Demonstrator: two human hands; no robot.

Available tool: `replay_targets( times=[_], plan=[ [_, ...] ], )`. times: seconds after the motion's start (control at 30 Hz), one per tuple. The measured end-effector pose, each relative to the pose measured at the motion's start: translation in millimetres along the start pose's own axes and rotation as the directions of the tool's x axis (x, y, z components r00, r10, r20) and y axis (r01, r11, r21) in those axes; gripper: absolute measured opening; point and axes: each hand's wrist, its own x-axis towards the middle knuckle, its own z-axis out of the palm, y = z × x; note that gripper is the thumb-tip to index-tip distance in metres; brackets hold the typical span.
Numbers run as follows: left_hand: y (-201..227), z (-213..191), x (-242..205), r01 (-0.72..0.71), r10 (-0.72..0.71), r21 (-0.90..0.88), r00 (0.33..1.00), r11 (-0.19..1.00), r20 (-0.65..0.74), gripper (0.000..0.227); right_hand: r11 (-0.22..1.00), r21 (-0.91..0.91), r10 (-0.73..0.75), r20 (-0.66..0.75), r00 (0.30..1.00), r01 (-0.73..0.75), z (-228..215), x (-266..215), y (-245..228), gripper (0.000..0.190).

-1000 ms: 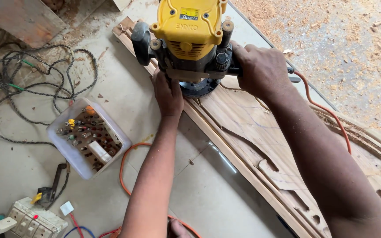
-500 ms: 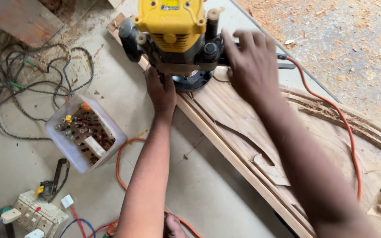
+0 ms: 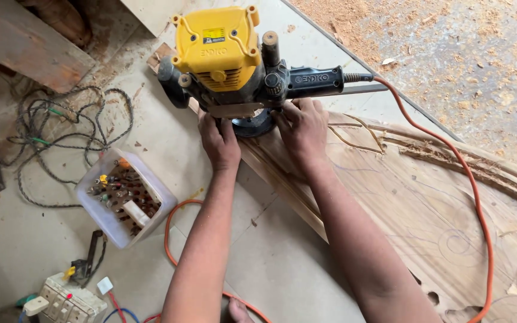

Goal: Using a hand-held power router to carve decorative patterns into a long wooden board following drawn lines.

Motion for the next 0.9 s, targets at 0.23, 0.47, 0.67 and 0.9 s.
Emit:
replay_targets(
  times=[0.23, 0.47, 0.67, 0.9],
  plan=[
    [-4, 2, -1, -0.007, 0.006, -0.014, 1.000, 1.000, -0.020, 0.030, 1.000, 0.010, 0.003, 0.001, 1.000, -0.003, 1, -2, 2, 0.018],
    [4, -1, -3, 0.010, -0.010, -0.018, 1.000, 1.000, -0.015, 0.025, 1.000, 0.020, -0.011, 0.021, 1.000, 0.010, -4, -2, 1, 0.017],
    [3, -1, -2, 0.010, -0.010, 0.003, 1.000, 1.000, -0.015, 0.028, 1.000, 0.020, -0.012, 0.010, 1.000, 0.012, -2, -2, 1, 0.017],
    [-3, 1, -3, 0.073, -0.073, 0.008, 0.997, 0.997, 0.018, 0.034, 1.000, 0.024, 0.012, 0.027, 1.000, -0.013, -8, -1, -4, 0.014]
  ],
)
